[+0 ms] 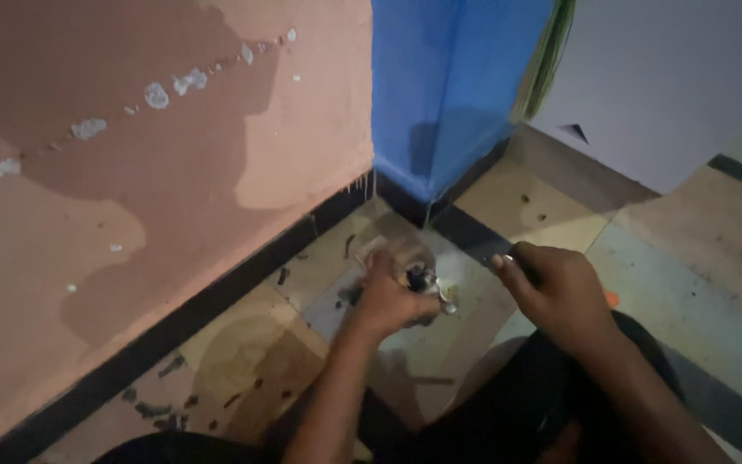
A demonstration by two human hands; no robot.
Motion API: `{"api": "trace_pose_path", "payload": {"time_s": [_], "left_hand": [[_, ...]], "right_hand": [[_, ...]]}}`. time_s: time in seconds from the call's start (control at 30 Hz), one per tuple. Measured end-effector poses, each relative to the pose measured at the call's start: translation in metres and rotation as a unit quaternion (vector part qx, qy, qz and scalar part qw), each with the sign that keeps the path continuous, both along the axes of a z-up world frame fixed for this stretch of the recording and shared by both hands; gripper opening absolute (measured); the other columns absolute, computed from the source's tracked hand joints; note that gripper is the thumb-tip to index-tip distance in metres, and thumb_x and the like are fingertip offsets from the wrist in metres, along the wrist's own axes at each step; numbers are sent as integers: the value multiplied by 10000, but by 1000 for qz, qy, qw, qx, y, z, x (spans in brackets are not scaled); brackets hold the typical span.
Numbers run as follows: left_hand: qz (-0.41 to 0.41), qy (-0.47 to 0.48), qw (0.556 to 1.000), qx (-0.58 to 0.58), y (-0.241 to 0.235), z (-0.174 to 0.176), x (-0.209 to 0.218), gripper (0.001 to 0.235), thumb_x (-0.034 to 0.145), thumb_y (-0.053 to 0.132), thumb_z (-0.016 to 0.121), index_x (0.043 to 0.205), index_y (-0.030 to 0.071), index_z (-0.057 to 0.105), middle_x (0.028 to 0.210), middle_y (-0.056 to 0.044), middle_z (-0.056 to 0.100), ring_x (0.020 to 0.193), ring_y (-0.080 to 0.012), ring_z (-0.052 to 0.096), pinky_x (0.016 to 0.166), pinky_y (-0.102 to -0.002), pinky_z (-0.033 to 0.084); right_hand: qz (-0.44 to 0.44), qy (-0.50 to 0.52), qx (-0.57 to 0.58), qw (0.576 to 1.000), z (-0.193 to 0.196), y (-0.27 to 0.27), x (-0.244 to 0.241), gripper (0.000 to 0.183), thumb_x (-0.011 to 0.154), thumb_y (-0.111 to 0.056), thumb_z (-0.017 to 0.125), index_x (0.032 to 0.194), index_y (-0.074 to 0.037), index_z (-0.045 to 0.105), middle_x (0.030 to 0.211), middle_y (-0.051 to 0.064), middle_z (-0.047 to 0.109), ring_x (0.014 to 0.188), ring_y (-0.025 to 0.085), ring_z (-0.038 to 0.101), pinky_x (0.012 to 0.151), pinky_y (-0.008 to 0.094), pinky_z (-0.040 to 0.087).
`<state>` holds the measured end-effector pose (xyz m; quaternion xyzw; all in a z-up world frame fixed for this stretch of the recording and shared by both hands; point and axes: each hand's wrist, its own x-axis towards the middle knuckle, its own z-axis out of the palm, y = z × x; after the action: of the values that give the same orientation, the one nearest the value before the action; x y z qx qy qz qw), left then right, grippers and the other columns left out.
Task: The person is repairing a faucet by disassembling it and cleaning its components. They use a screwdriver to remove parts and a cloth to wipe them clean.
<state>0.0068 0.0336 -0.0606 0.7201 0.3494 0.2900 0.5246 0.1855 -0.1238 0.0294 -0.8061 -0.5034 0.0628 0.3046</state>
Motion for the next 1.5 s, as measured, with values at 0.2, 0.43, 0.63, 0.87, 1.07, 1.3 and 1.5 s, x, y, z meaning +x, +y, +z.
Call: {"api": "trace_pose_path", "payload": {"time_s": [0.2, 0.43, 0.63, 0.87, 1.07, 1.3, 1.5], "left_hand": [[-119, -246, 933, -235, 14, 33, -4, 504, 582, 33, 774, 1075, -24, 686, 952, -133, 713, 868, -292, 703, 761, -392, 582], [-112, -254, 910, -307, 29, 18, -15, 682, 499, 57, 692, 1180, 34, 685, 994, -126, 741, 897, -294, 715, 774, -398, 584], [-98, -143, 954, -243, 38, 17, -18, 876, 556, 74, 769, 1395, 50, 518, 1200, -147, 677, 1120, -310, 670, 940, -385, 563], [-142, -126, 976, -101, 27, 60, -15, 1140, 530, 77, 799, 1559, 74, 308, 1316, -157, 617, 1204, -289, 630, 1016, -398, 527], [-145, -85, 985, -45, 30, 74, -33, 1144, 562, 156, 896, 1536, 44, 306, 1316, -140, 623, 1249, -266, 615, 1055, -378, 508], [-112, -42, 991, -59, 31, 70, -34, 976, 639, 172, 924, 1463, 72, 411, 1213, -98, 704, 1143, -250, 696, 1003, -374, 562], [-146, -112, 978, -98, 19, 71, -40, 912, 692, 199, 927, 1462, 19, 472, 1255, -121, 700, 1196, -268, 682, 1041, -399, 558]], "right_hand": [[23, 319, 34, 947, -6, 41, -9, 469, 1024, -495, 502, 1129, -74, 681, 748, 63, 601, 646, 167, 526, 593, 330, 444], [109, 460, 19, 881, -49, 69, -32, 490, 971, -424, 564, 1352, -124, 626, 895, 35, 620, 717, 148, 518, 601, 315, 421], [202, 400, 56, 892, -70, 56, -26, 520, 985, -346, 598, 1424, -69, 575, 1249, 107, 665, 1100, 188, 659, 896, 333, 574], [173, 412, 83, 890, -62, 35, -38, 778, 809, -115, 756, 1499, -66, 401, 1351, 119, 632, 1196, 233, 658, 968, 412, 577], [165, 329, 86, 926, -49, 33, -59, 676, 835, -137, 766, 1424, -36, 451, 1314, 149, 661, 1193, 239, 680, 985, 397, 562], [87, 214, 66, 971, -38, 35, -65, 710, 789, -195, 813, 1391, -31, 474, 1183, 153, 708, 1032, 232, 748, 831, 361, 623], [135, 160, 112, 971, -36, 34, -57, 671, 825, -201, 790, 1407, -18, 510, 1157, 159, 727, 944, 223, 771, 780, 350, 627]]}}
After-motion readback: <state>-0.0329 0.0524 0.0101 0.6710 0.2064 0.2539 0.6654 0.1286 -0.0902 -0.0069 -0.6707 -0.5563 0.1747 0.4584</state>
